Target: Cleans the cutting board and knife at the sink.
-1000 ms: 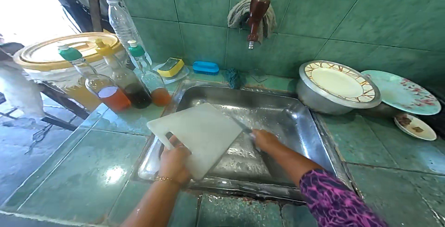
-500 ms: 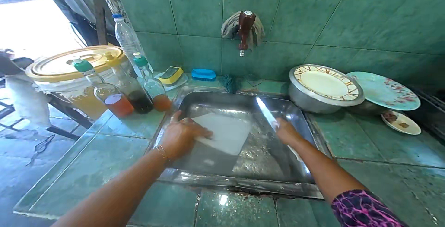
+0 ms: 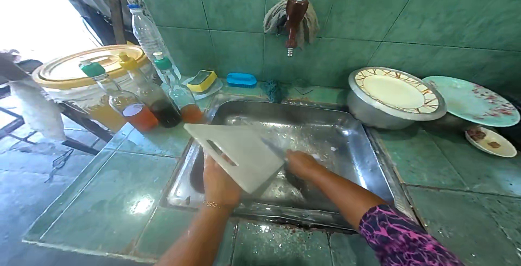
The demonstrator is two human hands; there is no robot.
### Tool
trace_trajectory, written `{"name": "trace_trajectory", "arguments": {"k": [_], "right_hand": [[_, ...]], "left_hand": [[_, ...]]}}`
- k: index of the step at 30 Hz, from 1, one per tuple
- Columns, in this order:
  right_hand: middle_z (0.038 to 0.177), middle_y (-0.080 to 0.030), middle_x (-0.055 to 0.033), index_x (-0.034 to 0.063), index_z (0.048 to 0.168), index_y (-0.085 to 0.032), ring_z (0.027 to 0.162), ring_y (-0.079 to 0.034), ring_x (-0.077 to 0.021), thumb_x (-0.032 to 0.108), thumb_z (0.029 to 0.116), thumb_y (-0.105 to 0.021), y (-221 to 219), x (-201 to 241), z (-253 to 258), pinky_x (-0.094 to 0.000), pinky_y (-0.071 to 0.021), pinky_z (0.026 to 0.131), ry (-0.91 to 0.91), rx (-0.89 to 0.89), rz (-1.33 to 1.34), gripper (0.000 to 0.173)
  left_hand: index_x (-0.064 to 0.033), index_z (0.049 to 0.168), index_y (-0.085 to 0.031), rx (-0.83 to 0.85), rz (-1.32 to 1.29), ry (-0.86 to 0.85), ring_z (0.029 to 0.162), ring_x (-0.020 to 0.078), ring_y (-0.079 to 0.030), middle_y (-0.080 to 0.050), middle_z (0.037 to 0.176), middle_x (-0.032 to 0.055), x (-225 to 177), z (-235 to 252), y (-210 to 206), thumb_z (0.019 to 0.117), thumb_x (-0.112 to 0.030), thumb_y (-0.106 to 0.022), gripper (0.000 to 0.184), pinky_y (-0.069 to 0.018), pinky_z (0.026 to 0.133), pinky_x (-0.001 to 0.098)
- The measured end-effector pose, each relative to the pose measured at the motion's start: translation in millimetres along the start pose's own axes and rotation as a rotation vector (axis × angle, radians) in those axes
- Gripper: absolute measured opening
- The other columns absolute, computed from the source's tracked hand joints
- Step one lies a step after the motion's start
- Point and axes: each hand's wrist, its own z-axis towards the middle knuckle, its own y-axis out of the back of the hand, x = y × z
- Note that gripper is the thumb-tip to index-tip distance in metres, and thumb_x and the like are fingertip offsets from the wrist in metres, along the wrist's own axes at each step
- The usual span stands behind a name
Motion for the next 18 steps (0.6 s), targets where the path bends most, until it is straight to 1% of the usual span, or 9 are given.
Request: {"name": "trace_trajectory", "arguments": {"k": [1, 2, 3, 5, 8, 11, 13, 16, 18], "right_hand": [[0.12, -0.066, -0.0291, -0.0001, 0.136, -0.056, 0.114, -0.064, -0.0479, 0.018, 0.1056, -0.05, 0.3, 15.8, -9.4, -0.0674, -0.05, 0.093, 0.072, 0.013, -0.009, 0.036], [0.118, -0.066, -0.029, 0.0005, 0.134, -0.056, 0.112, -0.065, -0.0484, 0.018, 0.1058, -0.049, 1.3, 30.5, -19.7, -0.0682, -0.0504, 0.091, 0.131, 0.033, -0.025, 0.034], [0.117, -0.066, -0.028, 0.0015, 0.133, -0.057, 0.111, -0.065, -0.0479, 0.016, 0.1052, -0.047, 3.0, 42.0, -28.7, -0.0679, -0.0509, 0.09, 0.166, 0.053, -0.034, 0.033], [0.119, -0.066, -0.0271, 0.0025, 0.134, -0.057, 0.113, -0.064, -0.0472, 0.016, 0.1053, -0.047, 9.9, 52.8, -36.8, -0.0674, -0.0506, 0.091, 0.164, 0.08, -0.023, 0.033], [0.125, -0.065, -0.0276, -0.0003, 0.133, -0.061, 0.119, -0.062, -0.0468, 0.018, 0.1054, -0.048, 14.0, 44.0, -31.7, -0.0671, -0.0485, 0.096, 0.124, 0.015, -0.002, 0.035], [0.134, -0.062, -0.0276, -0.0026, 0.131, -0.064, 0.129, -0.057, -0.0467, 0.016, 0.1027, -0.051, 4.0, 38.0, -30.1, -0.0686, -0.0442, 0.102, 0.143, -0.058, -0.008, 0.036], [0.137, -0.061, -0.0277, -0.0024, 0.132, -0.064, 0.134, -0.054, -0.0457, 0.016, 0.102, -0.052, -4.7, 33.1, -27.3, -0.0682, -0.0411, 0.107, 0.164, -0.134, 0.003, 0.037], [0.133, -0.064, -0.0276, -0.002, 0.129, -0.066, 0.128, -0.058, -0.046, 0.014, 0.1013, -0.051, -2.3, 30.8, -28.8, -0.0678, -0.0458, 0.102, 0.178, -0.186, -0.008, 0.036], [0.127, -0.066, -0.028, -0.0045, 0.124, -0.067, 0.122, -0.062, -0.0464, 0.012, 0.1016, -0.05, 14.7, 36.5, -40.9, -0.0657, -0.049, 0.097, 0.17, -0.188, -0.027, 0.033]], "left_hand": [[-0.0134, 0.133, -0.054, 0.014, 0.024, 0.008, 0.101, 0.028, -0.069, -0.069, 0.113, 0.0127, -5.3, -4.1, -5.8, 0.1017, -0.07, -0.004, 0.082, -0.0581, 0.079, 0.0545], [-0.0116, 0.14, -0.05, 0.037, 0.046, 0.038, 0.106, 0.0362, -0.067, -0.066, 0.123, 0.0184, -13.3, -6.7, -6.6, 0.097, -0.076, -0.001, 0.092, -0.0563, 0.078, 0.0613], [-0.01, 0.152, -0.038, 0.1, 0.05, 0.084, 0.121, 0.0451, -0.059, -0.053, 0.141, 0.0238, -22.5, -5.6, 0.5, 0.0915, -0.082, 0.003, 0.102, -0.0508, 0.085, 0.0698], [-0.0099, 0.159, -0.025, 0.116, 0.097, 0.151, 0.137, 0.0505, -0.045, -0.036, 0.158, 0.0258, -40.1, 0.0, 13.6, 0.0836, -0.09, 0.003, 0.114, -0.0449, 0.091, 0.0762], [-0.0163, 0.164, -0.013, 0.072, 0.249, 0.15, 0.147, 0.0527, -0.032, -0.02, 0.167, 0.0233, -58.7, -1.0, 9.6, 0.0923, -0.084, -0.007, 0.099, -0.0403, 0.095, 0.0804], [-0.0214, 0.164, -0.012, 0.166, 0.55, 0.145, 0.143, 0.0442, -0.042, -0.029, 0.165, 0.0188, -45.4, 8.0, 8.6, 0.1072, -0.06, -0.029, 0.071, -0.0474, 0.099, 0.0667], [-0.0145, 0.165, -0.012, 0.279, 0.781, 0.167, 0.147, 0.0335, -0.039, -0.033, 0.164, 0.0176, -23.7, 19.2, 8.2, 0.108, -0.052, -0.039, 0.074, -0.0382, 0.116, 0.0522], [-0.0223, 0.166, -0.015, 0.392, 0.924, 0.21, 0.15, 0.0338, -0.034, -0.033, 0.165, 0.0117, -7.9, 21.4, -8.2, 0.1068, -0.054, -0.04, 0.072, -0.0326, 0.114, 0.0621], [-0.0281, 0.166, -0.014, 0.455, 0.885, 0.187, 0.15, 0.0387, -0.03, -0.028, 0.168, 0.0103, -4.1, 17.2, -21.2, 0.1062, -0.053, -0.039, 0.07, -0.0359, 0.107, 0.0702]]}}
